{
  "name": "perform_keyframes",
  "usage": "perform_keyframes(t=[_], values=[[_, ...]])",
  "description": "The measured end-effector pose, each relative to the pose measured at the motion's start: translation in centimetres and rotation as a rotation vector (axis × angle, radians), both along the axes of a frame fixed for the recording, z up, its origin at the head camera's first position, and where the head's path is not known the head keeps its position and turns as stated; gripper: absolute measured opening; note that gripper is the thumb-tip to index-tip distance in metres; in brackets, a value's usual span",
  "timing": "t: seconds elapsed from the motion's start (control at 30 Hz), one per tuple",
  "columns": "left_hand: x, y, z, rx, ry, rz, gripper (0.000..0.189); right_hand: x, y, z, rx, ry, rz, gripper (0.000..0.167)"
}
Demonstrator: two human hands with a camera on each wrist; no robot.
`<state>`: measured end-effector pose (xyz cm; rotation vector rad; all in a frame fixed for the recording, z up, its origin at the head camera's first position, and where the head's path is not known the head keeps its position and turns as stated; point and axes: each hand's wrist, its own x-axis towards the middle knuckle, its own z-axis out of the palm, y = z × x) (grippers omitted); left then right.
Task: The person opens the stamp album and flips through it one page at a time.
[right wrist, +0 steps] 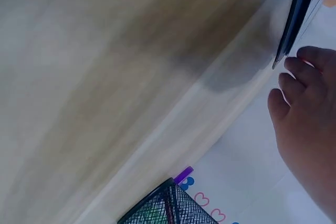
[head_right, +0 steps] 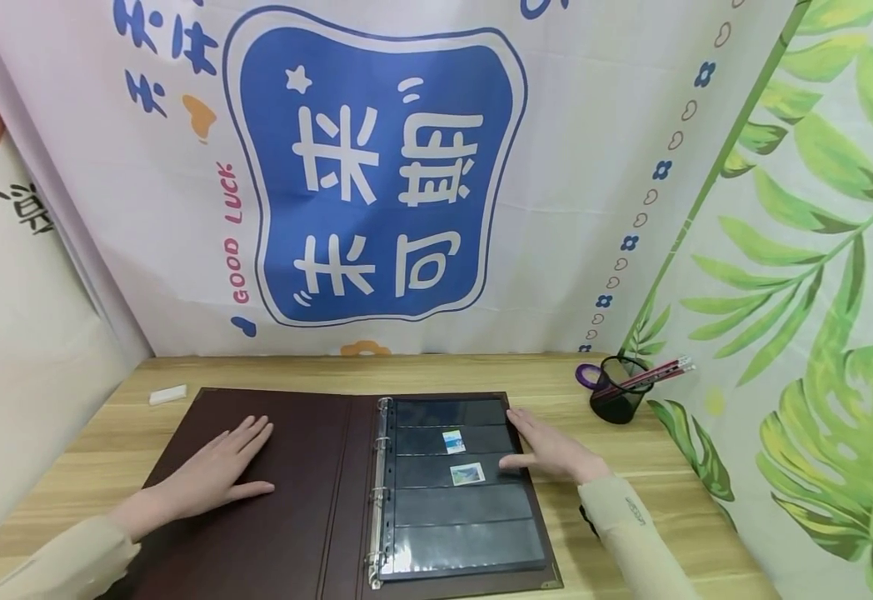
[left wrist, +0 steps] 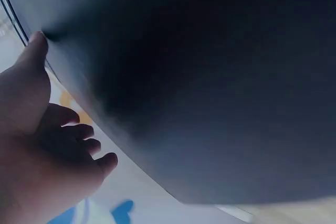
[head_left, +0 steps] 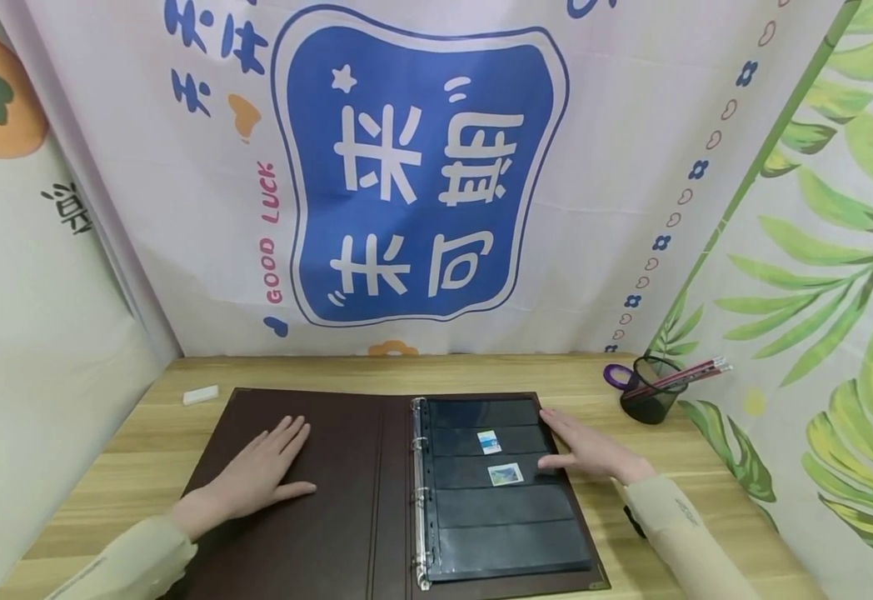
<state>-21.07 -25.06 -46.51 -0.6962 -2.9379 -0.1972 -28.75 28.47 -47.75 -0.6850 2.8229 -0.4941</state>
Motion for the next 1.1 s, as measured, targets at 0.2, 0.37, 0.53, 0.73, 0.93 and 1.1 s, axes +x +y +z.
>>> perform_keyframes(t=[0.2,0.37,0.53,0.73,0.93,1.1], values=[[-0.5,2.9,-0.2,0.010,-0.089,-0.088,0.088,-1.9,-0.8,-0.3,0.014,0.047,-0.005,0.100],[-0.5,4.5,-1.2,-0.006,-0.144,-0.167,0.089,-3.4,-1.6,-0.7,0.041,0.075,-0.001,0.101],[-0.5,5.6,-2.2,-0.036,-0.150,-0.224,0.087,-4.2,-2.1,-0.9,0.064,0.091,0.034,0.101],[-0.4,6.0,-2.3,-0.017,-0.151,-0.241,0.085,-4.3,-1.9,-1.0,0.072,0.067,0.046,0.099],[-0.4,5.8,-2.5,0.002,-0.169,-0.230,0.086,-4.2,-2.1,-0.7,0.020,0.050,0.041,0.097],[-0.4,5.8,-2.6,-0.003,-0.168,-0.228,0.086,-4.0,-2.3,-0.5,0.011,0.062,0.037,0.095]])
